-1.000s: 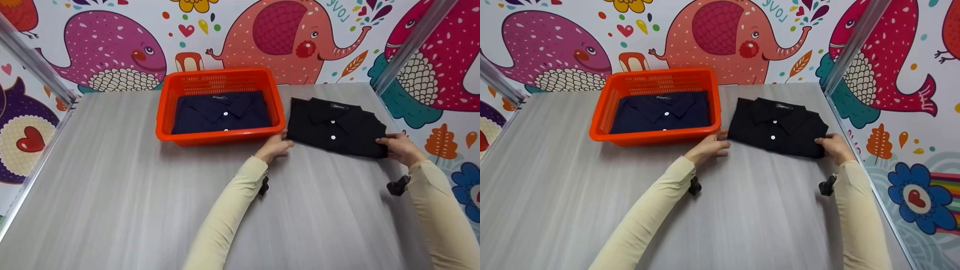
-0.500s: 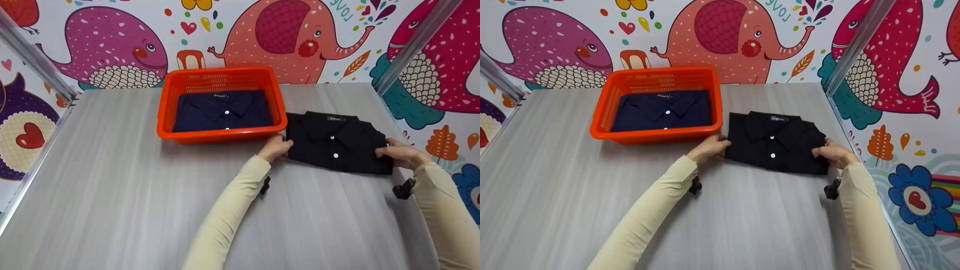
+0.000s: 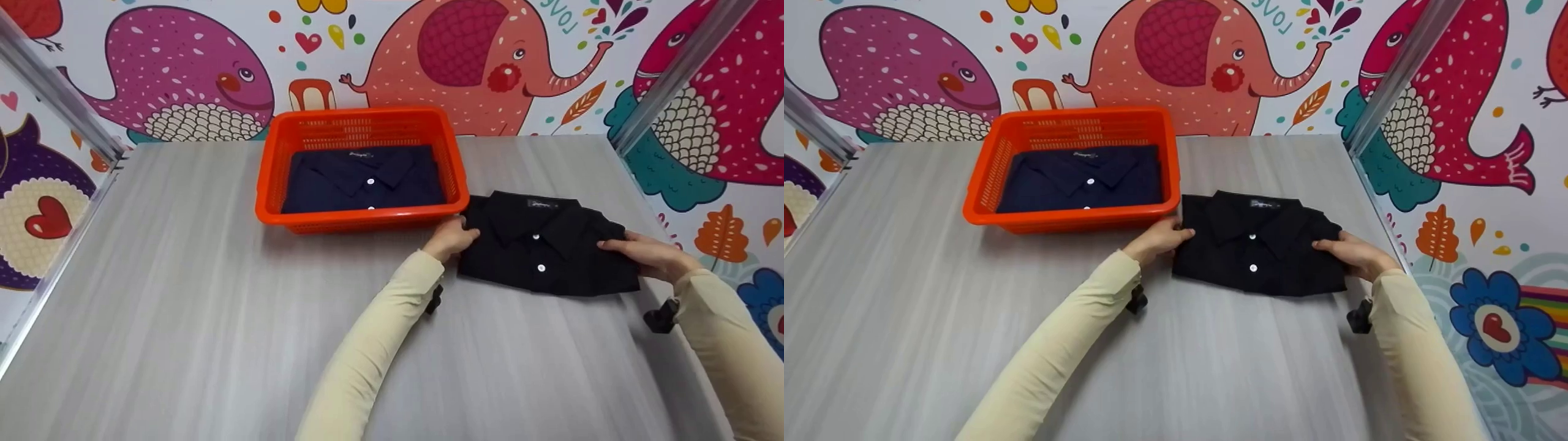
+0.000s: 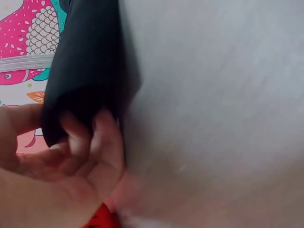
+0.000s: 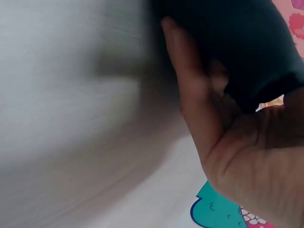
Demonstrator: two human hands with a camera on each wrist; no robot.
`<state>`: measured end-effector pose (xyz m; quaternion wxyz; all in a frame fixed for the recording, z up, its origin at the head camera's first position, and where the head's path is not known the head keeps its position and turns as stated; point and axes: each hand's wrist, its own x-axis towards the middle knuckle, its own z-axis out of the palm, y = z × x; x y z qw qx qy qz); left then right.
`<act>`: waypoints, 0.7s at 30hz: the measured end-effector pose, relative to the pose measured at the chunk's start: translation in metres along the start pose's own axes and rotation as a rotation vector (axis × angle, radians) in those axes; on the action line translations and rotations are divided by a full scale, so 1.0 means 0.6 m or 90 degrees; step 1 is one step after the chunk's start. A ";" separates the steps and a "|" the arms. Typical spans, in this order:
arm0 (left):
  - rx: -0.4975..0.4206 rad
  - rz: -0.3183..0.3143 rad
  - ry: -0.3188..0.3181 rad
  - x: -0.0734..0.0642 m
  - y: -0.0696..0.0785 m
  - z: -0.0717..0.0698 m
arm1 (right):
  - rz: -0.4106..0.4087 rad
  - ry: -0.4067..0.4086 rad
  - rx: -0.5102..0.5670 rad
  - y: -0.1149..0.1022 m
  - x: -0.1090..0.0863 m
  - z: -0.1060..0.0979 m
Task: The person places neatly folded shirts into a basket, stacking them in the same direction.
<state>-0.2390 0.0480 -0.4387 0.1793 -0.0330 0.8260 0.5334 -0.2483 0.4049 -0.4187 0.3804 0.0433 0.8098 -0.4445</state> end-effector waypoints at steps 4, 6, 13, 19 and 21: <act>-0.010 -0.013 -0.009 0.000 0.001 -0.003 | -0.041 -0.006 -0.022 -0.010 -0.002 0.003; -0.045 -0.032 -0.013 -0.001 0.002 -0.005 | -0.065 -0.001 -0.026 -0.015 -0.002 0.007; -0.164 -0.099 -0.023 -0.011 -0.004 -0.007 | -0.100 0.031 0.003 -0.021 -0.005 0.024; -0.187 -0.114 -0.082 -0.020 -0.012 -0.012 | -0.061 0.034 0.001 -0.019 -0.014 0.031; -0.181 -0.109 -0.103 -0.024 -0.012 -0.014 | -0.057 0.028 0.000 -0.019 -0.017 0.033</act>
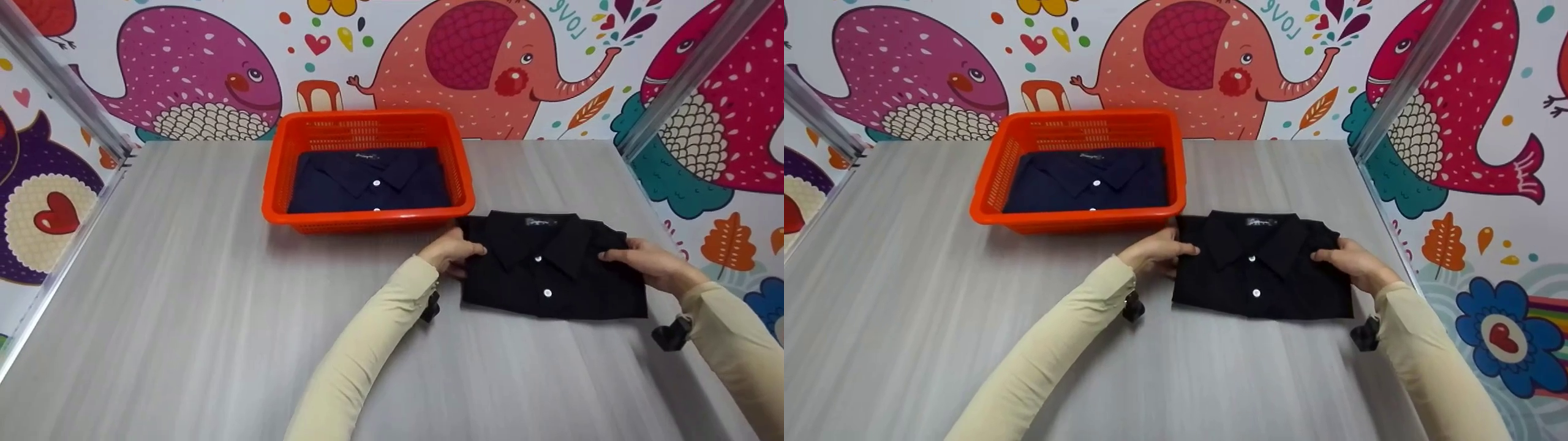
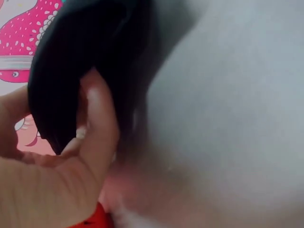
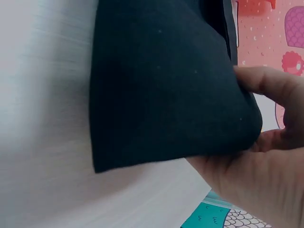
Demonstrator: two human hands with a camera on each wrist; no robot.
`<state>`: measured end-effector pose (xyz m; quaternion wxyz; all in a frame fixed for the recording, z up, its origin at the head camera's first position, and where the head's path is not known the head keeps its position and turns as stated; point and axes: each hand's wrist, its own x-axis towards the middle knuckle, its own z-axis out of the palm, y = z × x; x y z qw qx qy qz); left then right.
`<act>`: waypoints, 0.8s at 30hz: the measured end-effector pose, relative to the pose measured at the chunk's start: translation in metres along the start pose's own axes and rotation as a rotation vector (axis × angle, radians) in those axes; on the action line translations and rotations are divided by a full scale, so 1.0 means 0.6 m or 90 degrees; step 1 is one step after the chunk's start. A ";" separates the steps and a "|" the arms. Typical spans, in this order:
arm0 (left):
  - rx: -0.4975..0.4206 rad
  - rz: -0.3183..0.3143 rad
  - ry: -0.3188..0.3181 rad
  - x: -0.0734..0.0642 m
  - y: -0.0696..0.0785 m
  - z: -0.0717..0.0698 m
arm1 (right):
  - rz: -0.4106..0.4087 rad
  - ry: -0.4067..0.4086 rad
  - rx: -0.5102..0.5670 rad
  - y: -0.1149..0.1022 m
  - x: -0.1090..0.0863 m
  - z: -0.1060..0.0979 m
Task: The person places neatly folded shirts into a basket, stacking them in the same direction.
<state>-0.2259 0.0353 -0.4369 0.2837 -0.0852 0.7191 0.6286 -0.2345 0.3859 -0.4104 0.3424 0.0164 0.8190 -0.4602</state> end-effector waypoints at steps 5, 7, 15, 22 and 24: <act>0.038 0.009 -0.030 -0.014 -0.002 -0.006 | -0.006 -0.026 -0.009 0.000 -0.011 0.004; 0.051 0.012 -0.043 -0.020 -0.005 -0.010 | -0.011 -0.039 -0.023 -0.001 -0.015 0.006; 0.092 0.003 -0.092 -0.039 -0.022 -0.033 | -0.033 -0.070 -0.048 -0.011 -0.028 0.026; 0.149 0.015 -0.088 -0.060 -0.031 -0.050 | -0.056 -0.100 -0.017 -0.025 -0.031 0.044; 0.173 0.024 -0.081 -0.068 -0.034 -0.057 | -0.068 -0.103 -0.005 -0.029 -0.032 0.053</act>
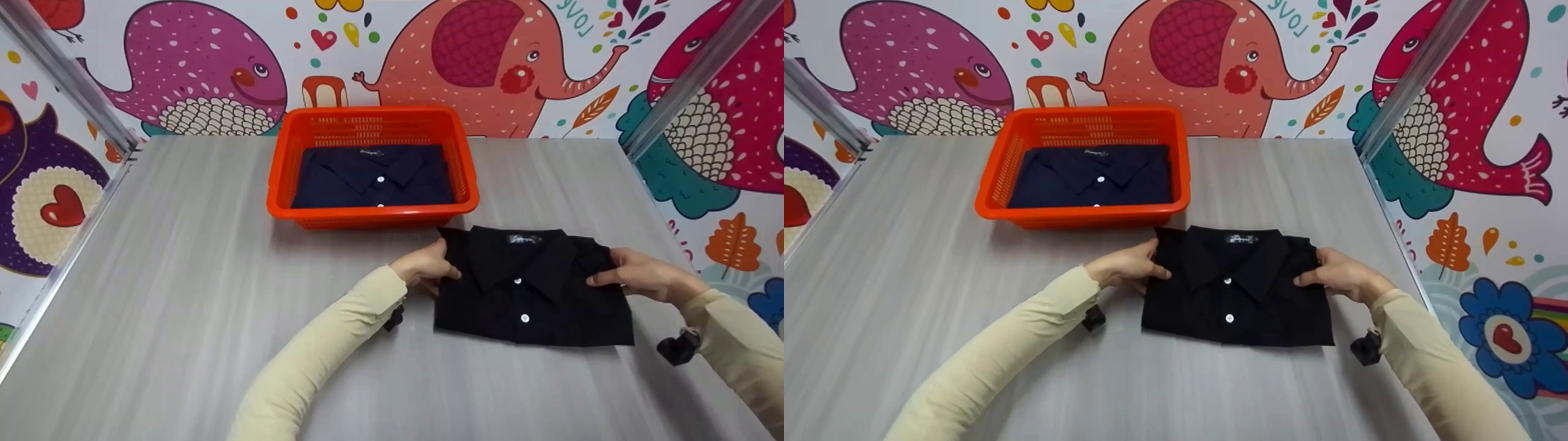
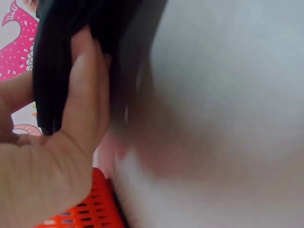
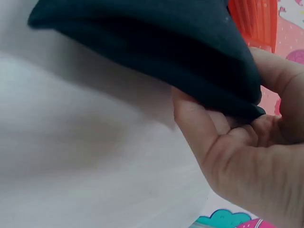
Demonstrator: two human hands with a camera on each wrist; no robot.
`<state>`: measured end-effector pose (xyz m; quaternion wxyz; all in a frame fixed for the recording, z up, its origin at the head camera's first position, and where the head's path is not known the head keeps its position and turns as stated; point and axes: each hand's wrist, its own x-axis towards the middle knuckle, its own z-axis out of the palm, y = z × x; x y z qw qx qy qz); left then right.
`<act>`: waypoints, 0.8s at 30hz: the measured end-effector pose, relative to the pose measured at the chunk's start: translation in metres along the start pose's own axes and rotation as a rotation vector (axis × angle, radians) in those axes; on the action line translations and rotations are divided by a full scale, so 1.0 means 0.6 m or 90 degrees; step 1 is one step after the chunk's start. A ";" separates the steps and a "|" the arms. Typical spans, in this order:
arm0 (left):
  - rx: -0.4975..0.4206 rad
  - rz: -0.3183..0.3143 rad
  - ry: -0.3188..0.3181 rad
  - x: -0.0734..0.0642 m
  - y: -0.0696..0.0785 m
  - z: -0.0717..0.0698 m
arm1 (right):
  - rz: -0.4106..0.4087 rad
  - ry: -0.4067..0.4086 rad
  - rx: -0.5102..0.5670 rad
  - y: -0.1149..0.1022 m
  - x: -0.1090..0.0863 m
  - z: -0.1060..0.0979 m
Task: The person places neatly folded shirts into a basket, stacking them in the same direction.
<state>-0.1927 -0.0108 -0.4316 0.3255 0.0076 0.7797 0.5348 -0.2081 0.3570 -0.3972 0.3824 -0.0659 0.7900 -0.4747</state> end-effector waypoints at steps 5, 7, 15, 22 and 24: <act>0.000 -0.002 0.005 -0.027 -0.012 -0.013 | -0.056 -0.005 0.001 -0.009 -0.002 0.026; 0.008 0.010 0.014 -0.039 -0.016 -0.020 | -0.076 0.001 -0.005 -0.013 -0.003 0.036; 0.048 0.065 0.049 -0.087 -0.034 -0.053 | -0.133 0.029 -0.012 -0.033 0.002 0.071; -0.026 0.125 0.043 -0.126 -0.046 -0.080 | -0.182 0.043 0.008 -0.047 0.009 0.099; -0.046 0.138 0.041 -0.134 -0.047 -0.088 | -0.200 0.043 0.005 -0.051 0.010 0.107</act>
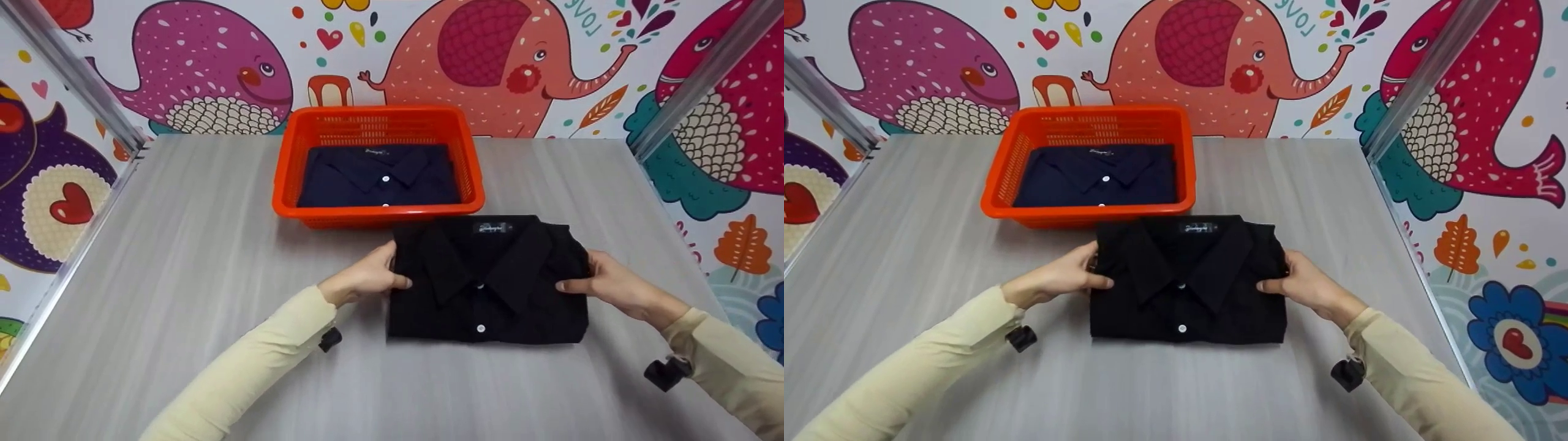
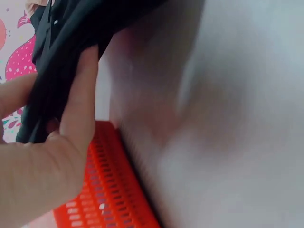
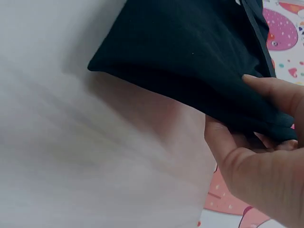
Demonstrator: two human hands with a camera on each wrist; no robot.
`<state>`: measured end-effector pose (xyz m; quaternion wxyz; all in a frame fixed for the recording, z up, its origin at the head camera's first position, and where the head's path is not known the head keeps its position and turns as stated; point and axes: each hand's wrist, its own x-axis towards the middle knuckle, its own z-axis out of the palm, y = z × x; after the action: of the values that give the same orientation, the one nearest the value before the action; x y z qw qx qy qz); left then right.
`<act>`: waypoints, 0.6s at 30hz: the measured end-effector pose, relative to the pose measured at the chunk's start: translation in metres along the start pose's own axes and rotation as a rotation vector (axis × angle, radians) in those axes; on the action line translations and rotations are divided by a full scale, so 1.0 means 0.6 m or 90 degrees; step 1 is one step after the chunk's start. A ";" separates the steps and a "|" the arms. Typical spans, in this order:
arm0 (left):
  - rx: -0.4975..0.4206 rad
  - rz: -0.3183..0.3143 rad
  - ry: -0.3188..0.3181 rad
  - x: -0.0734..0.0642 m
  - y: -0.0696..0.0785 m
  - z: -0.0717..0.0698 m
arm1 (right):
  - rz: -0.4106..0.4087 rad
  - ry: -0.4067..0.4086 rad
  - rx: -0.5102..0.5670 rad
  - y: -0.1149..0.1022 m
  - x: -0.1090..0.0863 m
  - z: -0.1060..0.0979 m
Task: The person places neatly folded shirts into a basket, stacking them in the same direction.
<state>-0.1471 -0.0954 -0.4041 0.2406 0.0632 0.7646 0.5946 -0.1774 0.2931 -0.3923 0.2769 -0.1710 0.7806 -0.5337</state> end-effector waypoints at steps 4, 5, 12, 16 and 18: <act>-0.017 0.034 0.005 -0.011 -0.002 -0.016 | -0.019 0.009 -0.015 -0.011 0.004 0.012; -0.016 0.041 0.007 -0.013 -0.002 -0.020 | -0.020 0.014 -0.022 -0.013 0.005 0.014; 0.004 0.060 0.043 -0.025 -0.001 -0.044 | -0.031 0.029 -0.052 -0.034 0.019 0.027; 0.005 0.068 0.064 -0.032 0.007 -0.058 | -0.039 0.033 -0.056 -0.045 0.029 0.034; 0.008 0.077 0.074 -0.035 0.012 -0.067 | -0.043 0.038 -0.059 -0.052 0.034 0.037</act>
<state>-0.1476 -0.1366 -0.3837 0.1593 0.0761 0.7758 0.6058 -0.1807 0.2535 -0.3745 0.2274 -0.1941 0.8059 -0.5110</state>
